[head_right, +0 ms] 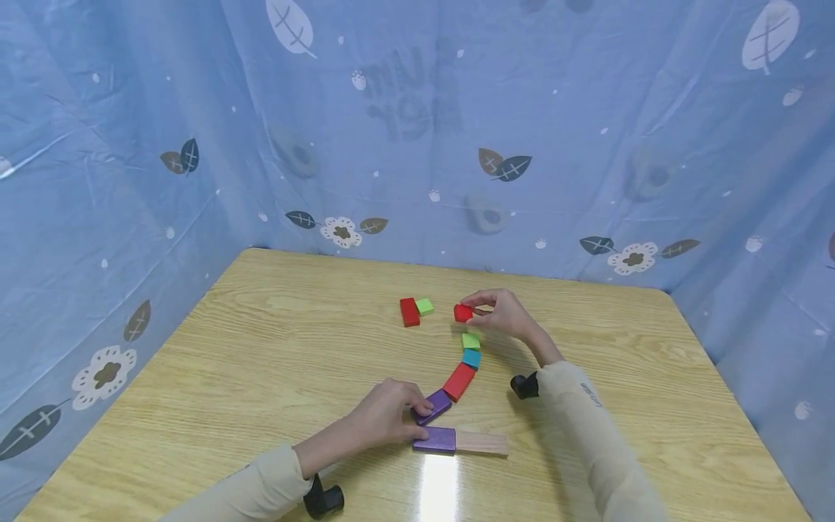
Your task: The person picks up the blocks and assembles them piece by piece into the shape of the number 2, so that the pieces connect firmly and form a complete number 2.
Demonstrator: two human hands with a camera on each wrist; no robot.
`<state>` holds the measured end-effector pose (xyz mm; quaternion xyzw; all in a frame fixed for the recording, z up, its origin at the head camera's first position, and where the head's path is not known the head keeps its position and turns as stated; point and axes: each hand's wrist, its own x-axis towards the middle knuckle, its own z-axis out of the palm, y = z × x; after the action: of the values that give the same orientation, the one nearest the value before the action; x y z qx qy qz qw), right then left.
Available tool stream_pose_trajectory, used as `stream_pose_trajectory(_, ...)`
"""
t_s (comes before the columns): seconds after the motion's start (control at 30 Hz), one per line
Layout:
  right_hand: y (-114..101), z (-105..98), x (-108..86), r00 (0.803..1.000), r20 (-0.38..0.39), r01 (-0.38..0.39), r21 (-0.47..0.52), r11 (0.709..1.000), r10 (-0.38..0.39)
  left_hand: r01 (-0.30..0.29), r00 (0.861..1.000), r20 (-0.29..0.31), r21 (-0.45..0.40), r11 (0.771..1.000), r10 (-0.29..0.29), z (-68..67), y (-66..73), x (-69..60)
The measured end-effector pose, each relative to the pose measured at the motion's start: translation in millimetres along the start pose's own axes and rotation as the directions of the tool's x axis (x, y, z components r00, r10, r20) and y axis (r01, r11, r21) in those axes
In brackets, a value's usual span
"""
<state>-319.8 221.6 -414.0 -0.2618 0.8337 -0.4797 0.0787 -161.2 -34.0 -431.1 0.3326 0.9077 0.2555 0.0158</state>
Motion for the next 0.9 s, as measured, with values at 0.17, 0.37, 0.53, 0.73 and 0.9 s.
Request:
stream_pose_trajectory(0.17, 3, 2, 3.1, 1.0, -0.002, 0.019, -0.018, 1.0, -0.019, 0.01, 1.0, 0.012, 0.003, 1.0, -0.01, 1.1, 0.3, 0.5)
stream_pose_trajectory(0.37, 7, 2, 6.7, 0.999, -0.006, 0.049, -0.073, 0.996, -0.05, 0.024, 1.0, 0.011, -0.002, 1.0, -0.024, 1.4, -0.1, -0.1)
stream_pose_trajectory(0.53, 8, 2, 9.7, 0.997, 0.013, 0.071, -0.117, 0.991, -0.069, 0.022, 1.0, 0.003, 0.009, 1.0, -0.022, 0.3, -0.6, -1.3)
stream_pose_trajectory(0.73, 10, 1, 12.7, 0.995, 0.065, 0.087, -0.147, 0.985, -0.078, 0.012, 1.0, 0.003, 0.01, 1.0, -0.012, 0.1, -1.4, -0.6)
stream_pose_trajectory(0.9, 13, 0, 13.0, 0.986, 0.138, 0.119, -0.213, 0.97, -0.091, 0.008, 1.0, 0.014, -0.002, 1.0, -0.008, 0.5, -2.0, 0.8)
